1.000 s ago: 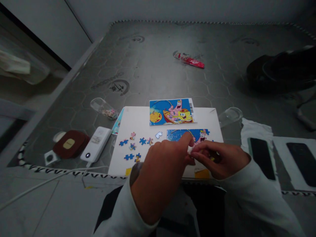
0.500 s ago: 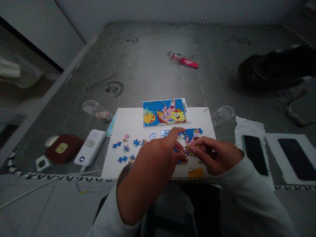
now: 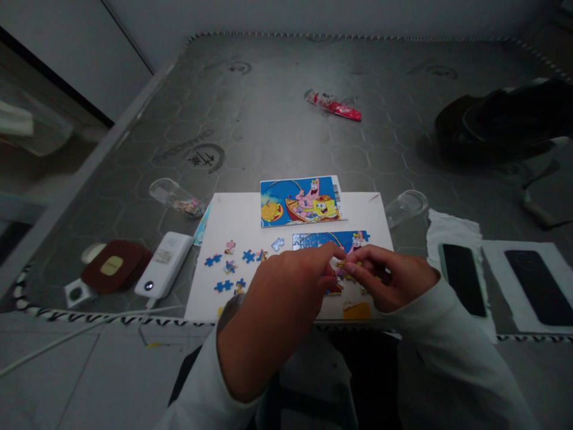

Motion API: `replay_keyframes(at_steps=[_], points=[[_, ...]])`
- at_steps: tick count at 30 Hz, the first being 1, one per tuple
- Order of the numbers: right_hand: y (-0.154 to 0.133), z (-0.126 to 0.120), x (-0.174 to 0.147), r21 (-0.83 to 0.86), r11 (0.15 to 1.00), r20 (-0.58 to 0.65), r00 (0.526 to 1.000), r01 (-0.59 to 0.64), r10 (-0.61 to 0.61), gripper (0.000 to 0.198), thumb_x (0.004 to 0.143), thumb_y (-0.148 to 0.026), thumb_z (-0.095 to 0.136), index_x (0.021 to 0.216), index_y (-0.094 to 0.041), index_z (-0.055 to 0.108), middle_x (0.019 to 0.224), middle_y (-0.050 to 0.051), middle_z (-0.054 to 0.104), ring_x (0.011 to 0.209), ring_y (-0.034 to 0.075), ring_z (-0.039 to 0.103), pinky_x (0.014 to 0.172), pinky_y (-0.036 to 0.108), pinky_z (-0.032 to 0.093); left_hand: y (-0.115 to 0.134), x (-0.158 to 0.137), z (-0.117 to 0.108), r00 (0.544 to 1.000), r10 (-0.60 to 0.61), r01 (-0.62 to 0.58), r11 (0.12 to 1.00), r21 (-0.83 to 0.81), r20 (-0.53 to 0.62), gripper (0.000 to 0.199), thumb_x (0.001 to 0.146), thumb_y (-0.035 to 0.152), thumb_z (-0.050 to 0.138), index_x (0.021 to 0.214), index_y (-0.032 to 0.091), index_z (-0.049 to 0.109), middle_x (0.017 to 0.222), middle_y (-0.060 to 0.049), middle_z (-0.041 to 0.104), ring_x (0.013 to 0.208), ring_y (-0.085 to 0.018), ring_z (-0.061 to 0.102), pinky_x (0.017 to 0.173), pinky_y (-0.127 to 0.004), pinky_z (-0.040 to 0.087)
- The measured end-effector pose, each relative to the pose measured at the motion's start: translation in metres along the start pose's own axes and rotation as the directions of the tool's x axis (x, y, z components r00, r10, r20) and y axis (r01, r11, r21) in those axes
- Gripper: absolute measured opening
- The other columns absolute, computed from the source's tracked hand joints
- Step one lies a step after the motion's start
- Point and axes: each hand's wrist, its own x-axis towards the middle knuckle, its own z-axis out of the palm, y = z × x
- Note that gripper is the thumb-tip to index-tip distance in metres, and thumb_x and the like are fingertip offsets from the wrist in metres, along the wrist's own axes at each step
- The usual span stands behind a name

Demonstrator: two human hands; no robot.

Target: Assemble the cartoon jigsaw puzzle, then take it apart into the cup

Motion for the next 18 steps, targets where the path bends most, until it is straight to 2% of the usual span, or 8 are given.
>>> replay_keyframes(at_steps=[3, 5, 9, 18], points=[[0.004, 0.004, 0.002, -0.126, 0.992, 0.027, 1.000, -0.005, 0.008, 0.021, 0.089, -0.040, 0.059, 0.084, -0.023, 0.070, 0.064, -0.002, 0.066, 0.059, 0.012, 0.059, 0.055, 0.023, 0.034, -0.005, 0.001, 0.004, 0.999, -0.042, 0.045, 0.993, 0.110, -0.027, 0.029, 0.083, 0.036, 0.072, 0.110, 0.032, 0.061, 0.097, 0.004, 0.075, 0.080, -0.022, 0.070, 0.062, -0.031, 0.039], [0.007, 0.006, 0.004, -0.187, 0.982, 0.060, 0.998, -0.019, 0.031, 0.020, 0.089, -0.039, 0.059, 0.083, -0.024, 0.070, 0.063, -0.003, 0.066, 0.060, 0.013, 0.060, 0.055, 0.024, 0.034, -0.008, 0.001, 0.008, 0.998, -0.045, 0.050, 0.987, 0.152, -0.038, 0.029, 0.080, 0.043, 0.075, 0.103, 0.030, 0.063, 0.092, 0.003, 0.075, 0.077, -0.023, 0.069, 0.059, -0.031, 0.036], [0.012, 0.010, 0.005, -0.253, 0.967, 0.094, 0.994, -0.035, 0.061, 0.018, 0.088, -0.039, 0.060, 0.084, -0.025, 0.070, 0.063, -0.002, 0.067, 0.059, 0.015, 0.060, 0.055, 0.025, 0.033, -0.011, 0.004, 0.015, 1.000, -0.016, 0.013, 0.985, 0.174, 0.012, 0.026, 0.077, 0.049, 0.075, 0.088, 0.029, 0.065, 0.084, 0.003, 0.072, 0.074, -0.023, 0.066, 0.058, -0.031, 0.032], [0.012, 0.008, 0.005, -0.216, 0.976, 0.123, 0.991, -0.017, 0.045, 0.022, 0.090, -0.040, 0.053, 0.086, -0.026, 0.069, 0.077, 0.000, 0.072, 0.071, 0.018, 0.065, 0.060, 0.027, 0.037, -0.011, 0.006, 0.018, 0.999, -0.032, 0.027, 0.988, 0.153, 0.029, 0.022, 0.078, 0.048, 0.074, 0.086, 0.029, 0.065, 0.081, 0.003, 0.070, 0.075, -0.023, 0.065, 0.061, -0.032, 0.032]])
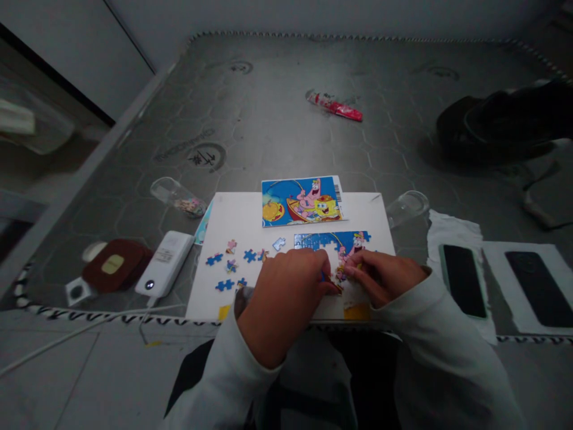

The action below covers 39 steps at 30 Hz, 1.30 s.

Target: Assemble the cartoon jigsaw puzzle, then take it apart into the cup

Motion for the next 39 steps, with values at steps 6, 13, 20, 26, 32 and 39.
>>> replay_keyframes(at_steps=[6, 13, 20, 26, 32, 39], points=[[-0.0010, 0.0053, 0.0028, -0.068, 0.997, 0.000, 1.000, 0.020, -0.020, 0.017, 0.088, -0.035, 0.055, 0.086, -0.024, 0.069, 0.068, -0.001, 0.068, 0.062, 0.015, 0.060, 0.057, 0.025, 0.036, 0.0022, 0.0013, -0.0006, 1.000, -0.016, 0.016, 0.999, 0.036, 0.003, 0.024, 0.077, 0.050, 0.074, 0.085, 0.028, 0.065, 0.080, 0.002, 0.071, 0.076, -0.025, 0.066, 0.059, -0.032, 0.032], [-0.0055, 0.0056, 0.0027, -0.087, 0.996, -0.038, 0.999, 0.028, -0.031, 0.013, 0.085, -0.033, 0.058, 0.083, -0.025, 0.068, 0.066, -0.001, 0.068, 0.061, 0.014, 0.060, 0.057, 0.026, 0.033, 0.0052, 0.0013, -0.0045, 1.000, -0.024, 0.023, 0.999, 0.042, 0.020, 0.024, 0.079, 0.048, 0.073, 0.085, 0.026, 0.065, 0.084, 0.000, 0.072, 0.080, -0.026, 0.067, 0.060, -0.033, 0.035], [-0.0093, 0.0056, 0.0039, -0.071, 0.997, -0.005, 1.000, 0.026, -0.027, 0.011, 0.085, -0.034, 0.062, 0.084, -0.024, 0.066, 0.066, -0.002, 0.067, 0.062, 0.014, 0.059, 0.061, 0.027, 0.035, 0.0033, 0.0011, -0.0033, 0.999, -0.019, 0.017, 0.999, 0.047, 0.038, 0.022, 0.082, 0.047, 0.071, 0.091, 0.027, 0.065, 0.087, 0.000, 0.073, 0.080, -0.025, 0.067, 0.061, -0.032, 0.035], [-0.0078, 0.0074, 0.0021, -0.087, 0.996, -0.032, 0.999, -0.002, -0.001, 0.011, 0.083, -0.035, 0.062, 0.082, -0.024, 0.065, 0.065, -0.002, 0.066, 0.061, 0.013, 0.057, 0.059, 0.025, 0.033, 0.0040, 0.0013, -0.0044, 0.999, -0.019, 0.017, 0.999, 0.050, 0.033, 0.023, 0.081, 0.046, 0.072, 0.091, 0.026, 0.065, 0.087, -0.001, 0.073, 0.080, -0.026, 0.067, 0.061, -0.032, 0.035], [-0.0065, 0.0076, 0.0017, -0.146, 0.989, -0.065, 0.998, 0.016, -0.025, 0.012, 0.082, -0.034, 0.062, 0.076, -0.024, 0.064, 0.065, -0.002, 0.065, 0.060, 0.013, 0.055, 0.058, 0.025, 0.033, 0.0046, 0.0015, -0.0057, 0.998, -0.027, 0.024, 0.999, 0.049, 0.057, 0.025, 0.082, 0.048, 0.071, 0.091, 0.025, 0.065, 0.087, -0.001, 0.073, 0.080, -0.025, 0.067, 0.062, -0.031, 0.036], [-0.0069, 0.0086, 0.0072, -0.039, 0.999, -0.004, 1.000, -0.003, 0.003, 0.010, 0.081, -0.035, 0.068, 0.080, -0.025, 0.068, 0.067, -0.003, 0.066, 0.061, 0.013, 0.057, 0.059, 0.026, 0.035, 0.0040, 0.0015, -0.0043, 0.999, -0.021, 0.018, 0.998, 0.057, 0.043, 0.024, 0.082, 0.048, 0.071, 0.090, 0.027, 0.065, 0.087, -0.001, 0.073, 0.081, -0.026, 0.068, 0.061, -0.032, 0.036]])
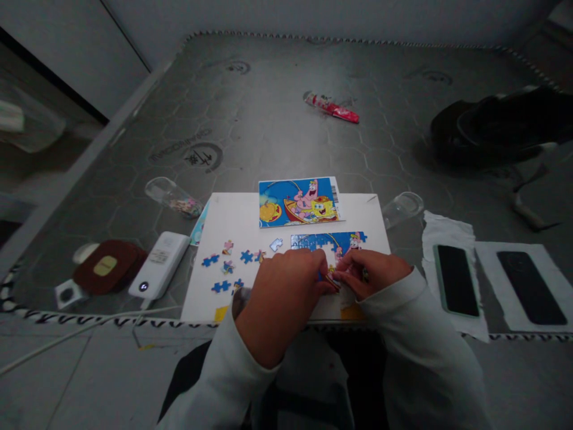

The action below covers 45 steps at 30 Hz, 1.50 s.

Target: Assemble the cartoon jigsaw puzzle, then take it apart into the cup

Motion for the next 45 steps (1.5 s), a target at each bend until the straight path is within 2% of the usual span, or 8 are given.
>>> replay_keyframes(at_steps=[3, 9, 12, 18, 26, 34, 40, 45], points=[[0.003, -0.004, -0.002, 0.003, 1.000, -0.035, 0.999, 0.015, -0.015, 0.008, 0.081, -0.033, 0.068, 0.081, -0.025, 0.069, 0.066, -0.003, 0.066, 0.061, 0.013, 0.057, 0.059, 0.026, 0.035, 0.000, 0.000, 0.000, 1.000, -0.003, 0.003, 1.000, -0.008, -0.004, 0.024, 0.081, 0.048, 0.072, 0.090, 0.027, 0.065, 0.086, 0.000, 0.072, 0.080, -0.025, 0.067, 0.061, -0.032, 0.036], [0.007, -0.024, -0.011, -0.032, 0.999, -0.280, 0.960, 0.018, -0.027, 0.016, 0.086, -0.037, 0.065, 0.086, -0.023, 0.073, 0.065, -0.002, 0.065, 0.056, 0.010, 0.055, 0.054, 0.025, 0.032, 0.001, 0.000, 0.000, 1.000, -0.007, 0.007, 1.000, -0.025, -0.017, 0.022, 0.080, 0.046, 0.073, 0.086, 0.027, 0.064, 0.083, 0.001, 0.071, 0.077, -0.025, 0.066, 0.060, -0.032, 0.035], [0.000, -0.021, -0.008, 0.007, 1.000, -0.246, 0.969, 0.015, -0.013, 0.011, 0.083, -0.034, 0.067, 0.086, -0.024, 0.072, 0.063, -0.004, 0.064, 0.057, 0.011, 0.056, 0.055, 0.025, 0.032, 0.001, 0.001, 0.001, 1.000, -0.006, 0.005, 1.000, -0.022, -0.013, 0.021, 0.079, 0.045, 0.074, 0.086, 0.027, 0.065, 0.081, 0.000, 0.071, 0.076, -0.025, 0.066, 0.060, -0.032, 0.035], [-0.009, -0.001, 0.002, 0.098, 0.995, -0.064, 0.997, -0.035, 0.041, 0.005, 0.078, -0.031, 0.069, 0.080, -0.027, 0.070, 0.063, -0.005, 0.063, 0.059, 0.011, 0.056, 0.059, 0.026, 0.035, 0.001, 0.002, -0.001, 1.000, -0.002, 0.002, 1.000, 0.016, 0.009, 0.022, 0.083, 0.047, 0.070, 0.087, 0.026, 0.065, 0.084, -0.001, 0.072, 0.077, -0.026, 0.068, 0.060, -0.033, 0.036], [0.004, -0.014, -0.003, 0.087, 0.990, -0.123, 0.985, -0.113, 0.124, 0.011, 0.080, -0.035, 0.069, 0.086, -0.026, 0.073, 0.061, -0.005, 0.062, 0.056, 0.011, 0.055, 0.054, 0.024, 0.034, 0.001, 0.002, 0.001, 1.000, -0.002, 0.002, 1.000, 0.009, -0.003, 0.023, 0.079, 0.047, 0.074, 0.088, 0.027, 0.065, 0.082, 0.000, 0.072, 0.076, -0.026, 0.067, 0.060, -0.032, 0.036], [0.007, -0.012, -0.003, 0.111, 0.984, -0.082, 0.985, -0.139, 0.149, 0.011, 0.079, -0.034, 0.070, 0.082, -0.023, 0.070, 0.058, -0.005, 0.062, 0.055, 0.011, 0.057, 0.055, 0.024, 0.034, 0.001, 0.002, 0.002, 1.000, 0.003, -0.003, 1.000, -0.024, -0.016, 0.021, 0.083, 0.047, 0.070, 0.087, 0.026, 0.065, 0.082, -0.001, 0.071, 0.075, -0.023, 0.065, 0.059, -0.031, 0.033], [0.008, -0.011, -0.003, 0.115, 0.986, -0.086, 0.987, -0.124, 0.135, 0.012, 0.079, -0.034, 0.070, 0.081, -0.023, 0.069, 0.058, -0.005, 0.062, 0.055, 0.011, 0.057, 0.054, 0.023, 0.035, 0.010, 0.005, 0.007, 0.992, -0.069, 0.065, 0.997, -0.048, -0.104, 0.012, 0.093, 0.033, 0.057, 0.092, 0.026, 0.066, 0.094, -0.001, 0.069, 0.078, -0.019, 0.063, 0.059, -0.030, 0.032], [0.006, -0.013, -0.003, 0.081, 0.985, -0.064, 0.986, -0.151, 0.156, 0.011, 0.079, -0.034, 0.070, 0.082, -0.023, 0.070, 0.060, -0.005, 0.063, 0.056, 0.011, 0.057, 0.054, 0.023, 0.033, 0.015, 0.005, 0.012, 0.984, -0.144, 0.138, 0.989, -0.060, -0.108, 0.012, 0.093, 0.034, 0.057, 0.089, 0.027, 0.065, 0.093, 0.001, 0.069, 0.084, -0.020, 0.064, 0.062, -0.030, 0.034]])
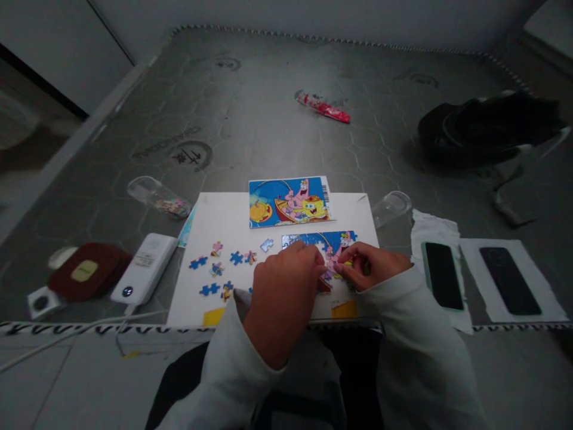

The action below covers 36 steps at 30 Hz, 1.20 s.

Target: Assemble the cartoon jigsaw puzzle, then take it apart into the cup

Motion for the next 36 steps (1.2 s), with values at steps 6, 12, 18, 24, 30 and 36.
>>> replay_keyframes(at_steps=[6, 12, 18, 24, 30, 36], points=[[0.002, 0.010, 0.002, -0.010, 0.999, 0.029, 0.999, 0.037, -0.037, 0.013, 0.077, -0.038, 0.069, 0.082, -0.026, 0.069, 0.058, -0.005, 0.061, 0.055, 0.012, 0.057, 0.055, 0.024, 0.033, 0.002, 0.001, -0.003, 0.998, -0.066, 0.067, 0.998, -0.023, 0.005, 0.007, 0.091, 0.033, 0.059, 0.090, 0.029, 0.064, 0.089, 0.003, 0.070, 0.081, -0.021, 0.065, 0.059, -0.031, 0.029], [0.007, 0.019, 0.003, -0.002, 0.998, 0.031, 0.997, 0.064, -0.064, 0.017, 0.076, -0.042, 0.068, 0.079, -0.026, 0.069, 0.056, -0.005, 0.061, 0.053, 0.012, 0.055, 0.053, 0.024, 0.033, 0.002, 0.002, -0.002, 0.997, -0.074, 0.074, 0.996, -0.054, -0.005, 0.005, 0.090, 0.029, 0.060, 0.094, 0.029, 0.062, 0.087, 0.004, 0.070, 0.076, -0.020, 0.063, 0.056, -0.030, 0.023], [0.005, 0.011, -0.001, 0.002, 0.998, 0.105, 0.993, 0.057, -0.056, 0.012, 0.077, -0.037, 0.068, 0.082, -0.026, 0.070, 0.058, -0.005, 0.061, 0.055, 0.011, 0.056, 0.055, 0.024, 0.035, -0.002, 0.003, 0.001, 0.999, -0.053, 0.053, 0.995, -0.089, 0.002, 0.005, 0.089, 0.029, 0.059, 0.094, 0.029, 0.061, 0.088, 0.003, 0.070, 0.078, -0.021, 0.064, 0.058, -0.030, 0.026], [0.006, 0.005, 0.000, -0.001, 0.998, 0.167, 0.984, 0.069, -0.068, 0.014, 0.080, -0.038, 0.066, 0.082, -0.025, 0.070, 0.058, -0.004, 0.061, 0.056, 0.011, 0.055, 0.056, 0.025, 0.034, -0.004, 0.006, 0.001, 0.998, -0.047, 0.051, 0.986, -0.162, 0.029, 0.008, 0.085, 0.029, 0.063, 0.093, 0.030, 0.061, 0.086, 0.004, 0.070, 0.076, -0.020, 0.063, 0.061, -0.030, 0.031], [0.007, 0.005, 0.001, 0.009, 1.000, 0.198, 0.980, 0.020, -0.022, 0.015, 0.079, -0.039, 0.068, 0.082, -0.025, 0.070, 0.059, -0.004, 0.061, 0.056, 0.011, 0.054, 0.057, 0.024, 0.034, -0.004, 0.009, 0.002, 0.997, -0.057, 0.063, 0.985, -0.163, 0.044, 0.007, 0.084, 0.029, 0.064, 0.088, 0.028, 0.059, 0.080, 0.005, 0.069, 0.073, -0.019, 0.062, 0.061, -0.029, 0.030], [0.003, 0.003, 0.001, 0.009, 1.000, 0.200, 0.980, -0.002, 0.000, 0.014, 0.079, -0.039, 0.069, 0.081, -0.025, 0.070, 0.060, -0.005, 0.061, 0.056, 0.010, 0.052, 0.058, 0.025, 0.033, -0.001, 0.010, 0.002, 0.997, -0.055, 0.062, 0.990, -0.125, 0.061, 0.004, 0.085, 0.027, 0.060, 0.088, 0.027, 0.059, 0.085, 0.004, 0.070, 0.073, -0.018, 0.062, 0.060, -0.029, 0.031]])
